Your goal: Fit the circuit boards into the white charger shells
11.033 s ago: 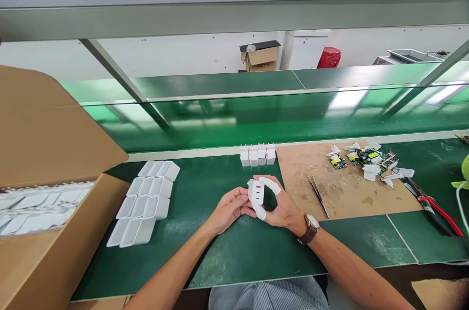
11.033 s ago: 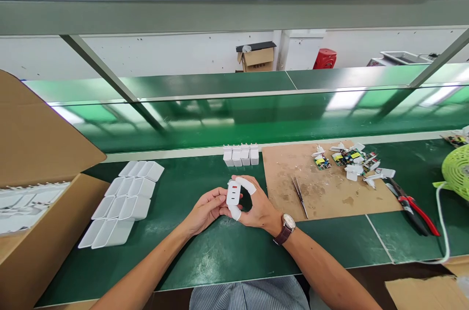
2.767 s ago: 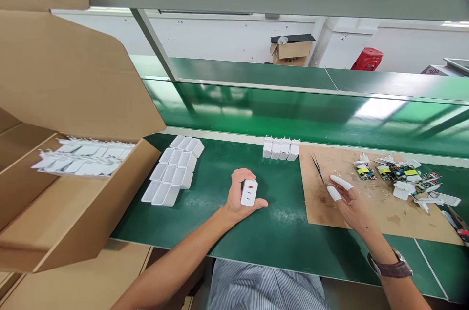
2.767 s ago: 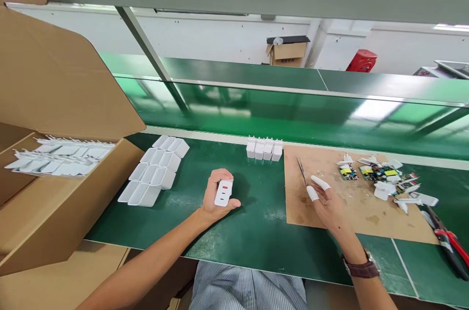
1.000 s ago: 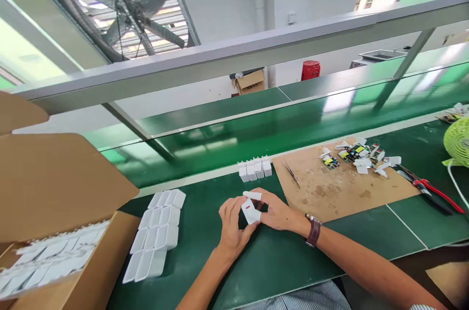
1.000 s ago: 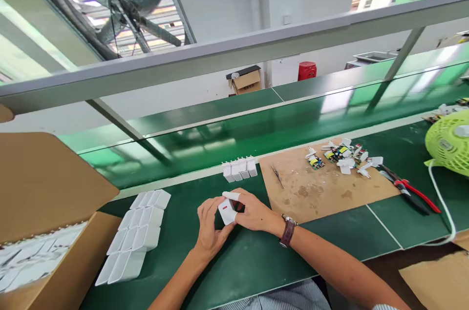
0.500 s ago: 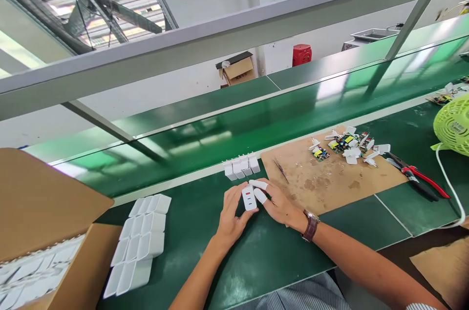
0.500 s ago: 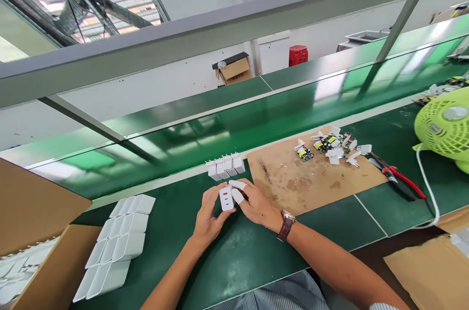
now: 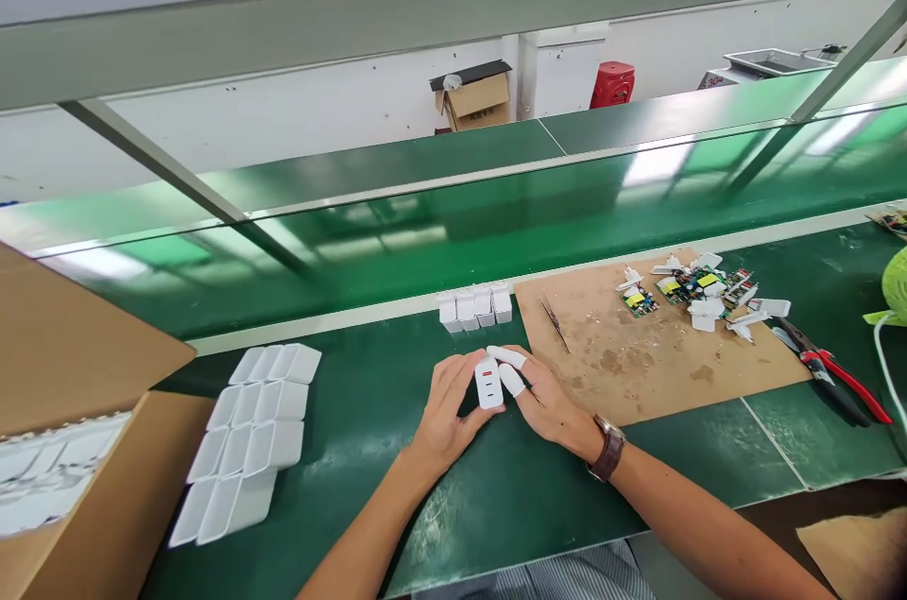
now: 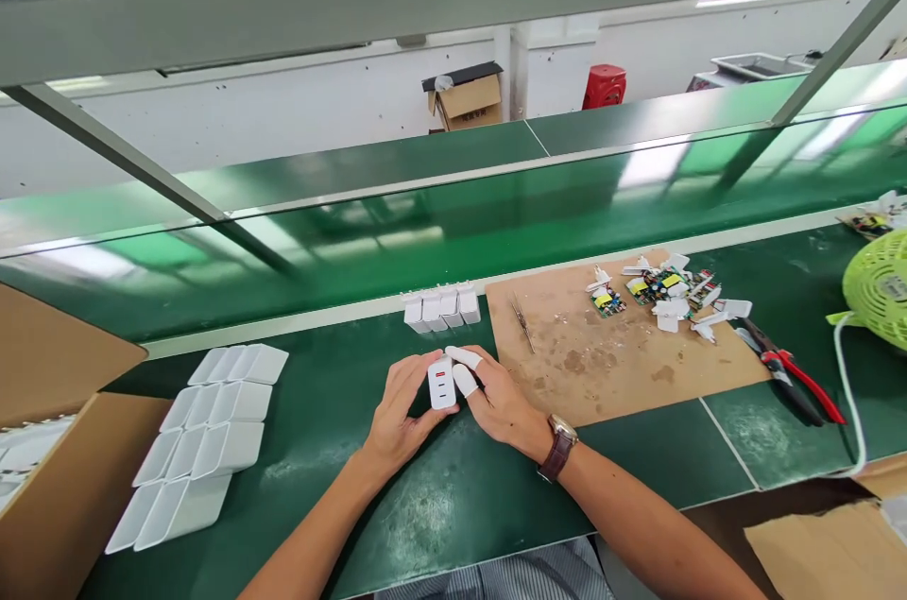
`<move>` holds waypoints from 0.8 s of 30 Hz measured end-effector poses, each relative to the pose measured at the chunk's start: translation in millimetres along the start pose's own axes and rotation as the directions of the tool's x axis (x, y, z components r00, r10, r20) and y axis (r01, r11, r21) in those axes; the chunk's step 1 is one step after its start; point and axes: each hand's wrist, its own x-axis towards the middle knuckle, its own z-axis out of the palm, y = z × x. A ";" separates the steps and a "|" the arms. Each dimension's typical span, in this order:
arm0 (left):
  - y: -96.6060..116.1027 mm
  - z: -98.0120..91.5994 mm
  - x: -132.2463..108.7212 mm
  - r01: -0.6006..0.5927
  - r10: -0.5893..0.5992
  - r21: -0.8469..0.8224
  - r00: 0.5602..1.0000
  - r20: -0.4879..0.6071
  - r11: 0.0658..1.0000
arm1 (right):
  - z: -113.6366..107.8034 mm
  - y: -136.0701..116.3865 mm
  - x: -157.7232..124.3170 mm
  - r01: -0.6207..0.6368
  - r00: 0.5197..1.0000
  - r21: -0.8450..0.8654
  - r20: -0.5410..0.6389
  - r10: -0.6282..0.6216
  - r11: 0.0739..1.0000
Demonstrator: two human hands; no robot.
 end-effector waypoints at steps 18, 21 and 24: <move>6.0 4.2 -8.9 0.493 -0.442 -0.384 0.870 0.216 0.781 | 5.2 -3.5 0.3 0.152 0.984 -0.180 -0.069 -0.167 0.972; 0.6 2.9 -11.7 0.589 -0.548 -0.346 0.807 0.219 0.730 | 8.3 -7.8 -0.3 0.185 0.980 -0.299 -0.010 -0.197 0.936; -4.0 -3.8 -14.7 0.567 -0.535 -0.276 0.824 0.187 0.776 | -3.2 -14.8 -2.3 0.230 0.965 -0.401 -0.024 -0.261 0.887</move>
